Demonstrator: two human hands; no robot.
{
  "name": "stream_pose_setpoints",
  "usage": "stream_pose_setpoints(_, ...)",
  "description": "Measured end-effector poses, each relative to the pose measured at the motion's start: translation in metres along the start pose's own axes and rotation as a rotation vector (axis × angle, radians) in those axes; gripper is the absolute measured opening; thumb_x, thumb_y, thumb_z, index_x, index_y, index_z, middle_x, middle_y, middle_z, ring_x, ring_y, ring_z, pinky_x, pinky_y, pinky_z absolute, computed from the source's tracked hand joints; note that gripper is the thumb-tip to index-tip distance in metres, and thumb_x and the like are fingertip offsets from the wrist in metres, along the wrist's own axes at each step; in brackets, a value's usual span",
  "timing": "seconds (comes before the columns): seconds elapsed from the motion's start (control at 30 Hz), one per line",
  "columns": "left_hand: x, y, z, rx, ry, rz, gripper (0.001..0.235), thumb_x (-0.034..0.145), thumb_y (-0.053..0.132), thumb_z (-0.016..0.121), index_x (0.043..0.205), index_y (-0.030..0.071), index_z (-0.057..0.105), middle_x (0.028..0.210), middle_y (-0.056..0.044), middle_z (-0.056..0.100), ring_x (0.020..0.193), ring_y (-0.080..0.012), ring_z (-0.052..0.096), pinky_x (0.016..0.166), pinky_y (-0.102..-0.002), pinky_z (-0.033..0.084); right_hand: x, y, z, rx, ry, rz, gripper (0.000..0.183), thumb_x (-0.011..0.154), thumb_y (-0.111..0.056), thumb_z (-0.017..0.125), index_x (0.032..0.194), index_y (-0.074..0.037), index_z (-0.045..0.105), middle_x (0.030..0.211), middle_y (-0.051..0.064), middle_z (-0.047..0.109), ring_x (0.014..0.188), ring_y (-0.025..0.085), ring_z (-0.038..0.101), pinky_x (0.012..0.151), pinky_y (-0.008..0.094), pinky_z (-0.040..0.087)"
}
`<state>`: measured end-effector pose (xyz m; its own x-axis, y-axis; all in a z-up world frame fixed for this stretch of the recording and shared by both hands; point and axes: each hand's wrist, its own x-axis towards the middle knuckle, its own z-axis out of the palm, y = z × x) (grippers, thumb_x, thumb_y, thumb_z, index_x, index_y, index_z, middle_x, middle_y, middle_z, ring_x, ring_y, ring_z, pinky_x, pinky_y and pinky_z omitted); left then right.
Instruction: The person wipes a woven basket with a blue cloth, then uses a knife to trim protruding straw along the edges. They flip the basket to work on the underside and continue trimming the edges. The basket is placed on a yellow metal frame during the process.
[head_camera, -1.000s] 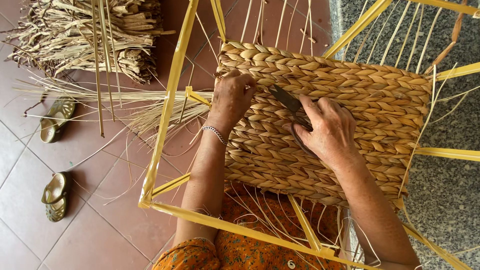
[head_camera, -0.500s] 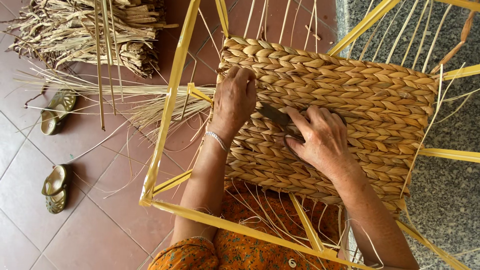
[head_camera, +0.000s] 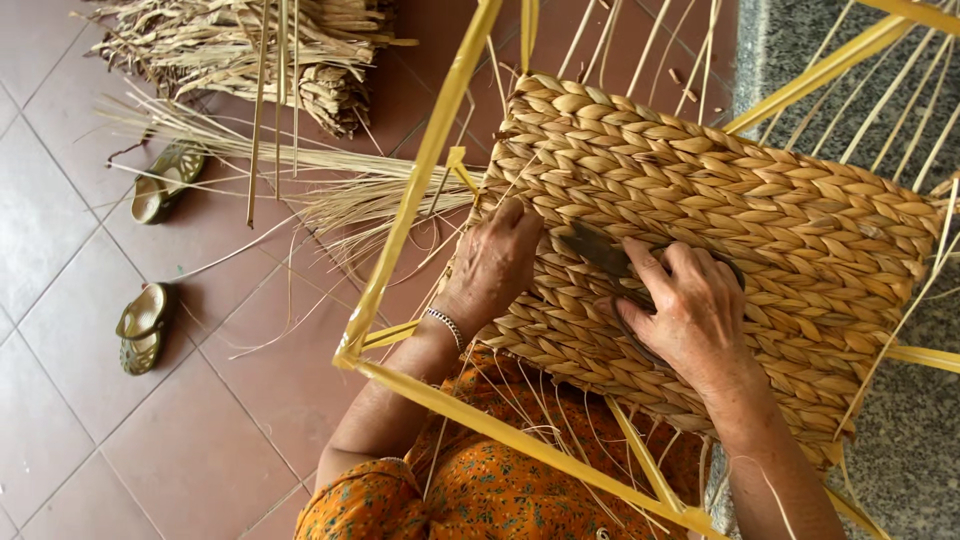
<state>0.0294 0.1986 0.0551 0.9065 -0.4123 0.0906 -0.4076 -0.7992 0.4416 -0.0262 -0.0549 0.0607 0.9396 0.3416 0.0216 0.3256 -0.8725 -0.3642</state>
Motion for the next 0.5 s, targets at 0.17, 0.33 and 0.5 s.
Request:
stream_pose_setpoints(0.17, 0.003, -0.014, 0.000, -0.203, 0.075, -0.231, 0.007, 0.096, 0.008, 0.068, 0.091, 0.003, 0.069, 0.084, -0.008, 0.065, 0.058, -0.0165, 0.063, 0.052, -0.030, 0.054, 0.011, -0.008, 0.012, -0.007, -0.007, -0.055, 0.079, 0.066, -0.036, 0.095, 0.134, -0.011, 0.065, 0.093, 0.010, 0.063, 0.086, 0.025, 0.063, 0.073, 0.043, 0.057)
stream_pose_setpoints(0.33, 0.001, -0.010, -0.010, -0.306, 0.177, -0.272, 0.005, 0.092, 0.007, 0.071, 0.091, 0.003, 0.072, 0.089, -0.007, 0.070, 0.070, -0.0172, 0.073, 0.065, -0.031, 0.059, 0.022, -0.017, 0.022, -0.019, 0.009, -0.113, 0.080, 0.065, -0.036, 0.095, 0.134, -0.011, 0.065, 0.092, 0.012, 0.063, 0.084, 0.025, 0.064, 0.072, 0.044, 0.058)
stream_pose_setpoints(0.5, 0.003, -0.003, -0.017, -0.350, 0.150, -0.298, 0.005, 0.090, 0.007, 0.072, 0.091, 0.003, 0.072, 0.086, -0.007, 0.070, 0.070, -0.0173, 0.073, 0.065, -0.031, 0.059, 0.030, -0.023, 0.025, 0.017, 0.050, -0.178, 0.077, 0.066, -0.034, 0.094, 0.133, -0.009, 0.065, 0.089, 0.012, 0.064, 0.080, 0.025, 0.066, 0.070, 0.044, 0.058)
